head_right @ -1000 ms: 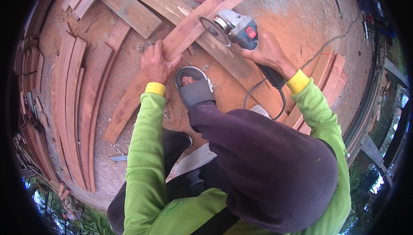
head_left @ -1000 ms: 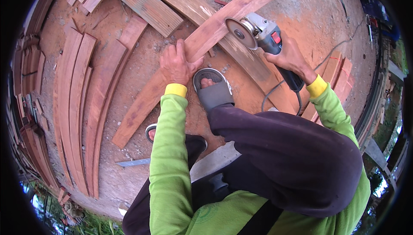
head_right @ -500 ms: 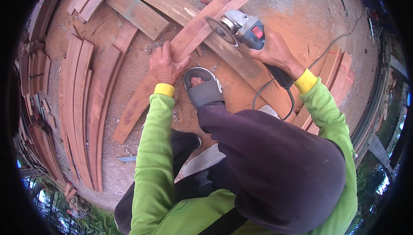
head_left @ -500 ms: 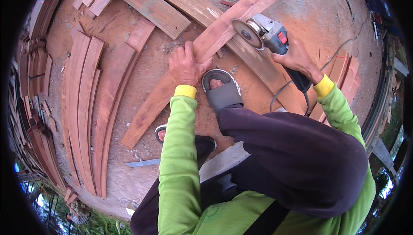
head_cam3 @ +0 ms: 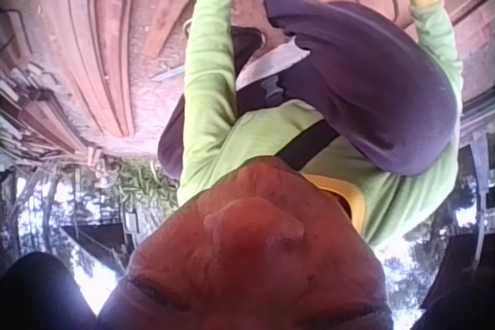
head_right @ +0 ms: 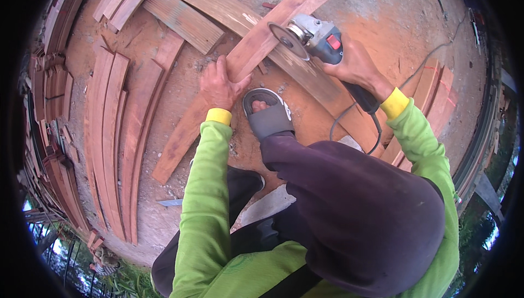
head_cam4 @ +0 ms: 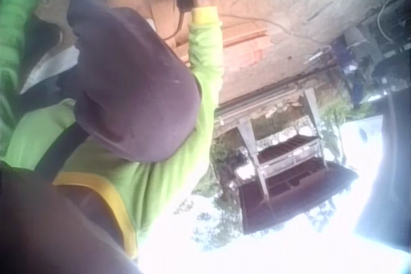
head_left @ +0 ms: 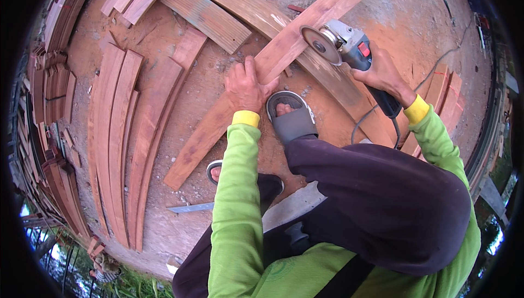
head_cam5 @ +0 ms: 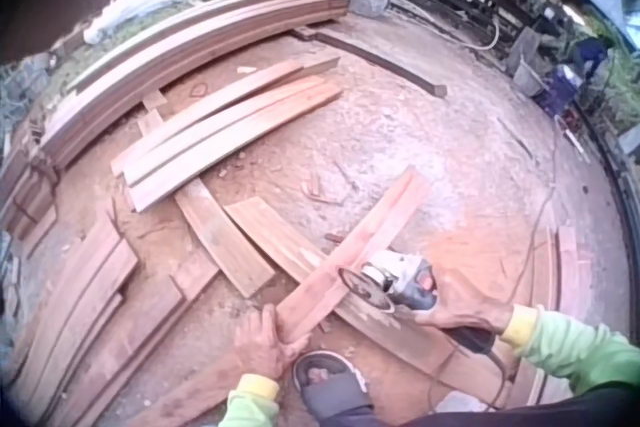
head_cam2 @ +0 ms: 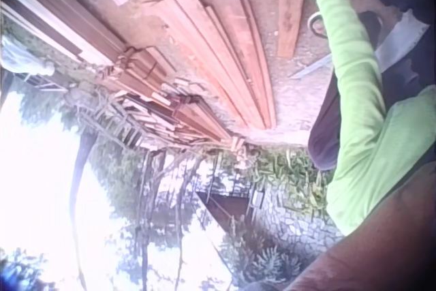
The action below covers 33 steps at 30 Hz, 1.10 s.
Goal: The person uses an angle grinder to cut wooden planks. They hold the planks with one hand and operate the grinder with the other, cutting multiple pieces and placing them aside.
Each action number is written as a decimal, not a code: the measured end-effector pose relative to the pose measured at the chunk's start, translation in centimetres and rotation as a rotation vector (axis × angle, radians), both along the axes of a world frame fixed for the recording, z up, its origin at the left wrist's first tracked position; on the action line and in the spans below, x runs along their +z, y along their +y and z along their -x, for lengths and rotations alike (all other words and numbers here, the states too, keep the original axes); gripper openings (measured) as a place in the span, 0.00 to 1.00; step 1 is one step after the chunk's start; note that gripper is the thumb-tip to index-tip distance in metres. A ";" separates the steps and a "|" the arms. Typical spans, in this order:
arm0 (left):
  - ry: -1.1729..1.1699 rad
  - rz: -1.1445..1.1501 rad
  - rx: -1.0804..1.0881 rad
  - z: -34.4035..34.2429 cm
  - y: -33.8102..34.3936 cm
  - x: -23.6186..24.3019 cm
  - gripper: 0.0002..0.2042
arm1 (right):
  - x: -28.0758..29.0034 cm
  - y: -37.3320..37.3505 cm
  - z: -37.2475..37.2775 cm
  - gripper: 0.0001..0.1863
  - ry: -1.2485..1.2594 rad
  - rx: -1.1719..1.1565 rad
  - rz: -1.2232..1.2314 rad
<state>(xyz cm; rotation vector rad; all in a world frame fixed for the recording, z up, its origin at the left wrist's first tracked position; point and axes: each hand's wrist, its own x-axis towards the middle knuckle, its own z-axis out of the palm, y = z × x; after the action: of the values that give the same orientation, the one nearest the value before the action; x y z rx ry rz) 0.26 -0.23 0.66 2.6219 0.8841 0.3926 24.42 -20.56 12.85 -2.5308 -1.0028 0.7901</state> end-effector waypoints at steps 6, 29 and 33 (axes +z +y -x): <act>0.020 0.004 0.016 -0.1 0.0 0.1 0.39 | -0.2 -0.1 0.0 0.32 -0.012 0.008 -0.035; 0.029 0.030 0.001 0.1 0.1 -0.1 0.38 | -0.4 0.3 -0.2 0.33 -0.046 0.018 0.041; 0.006 0.043 0.002 0.0 0.0 -0.1 0.39 | -0.7 0.1 -0.5 0.33 -0.038 0.016 0.036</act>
<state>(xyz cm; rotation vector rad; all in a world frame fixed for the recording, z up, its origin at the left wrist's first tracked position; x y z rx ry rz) 0.29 -0.28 0.59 2.5843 0.8877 0.3624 24.89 -20.48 12.14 -2.5809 -1.0305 0.7741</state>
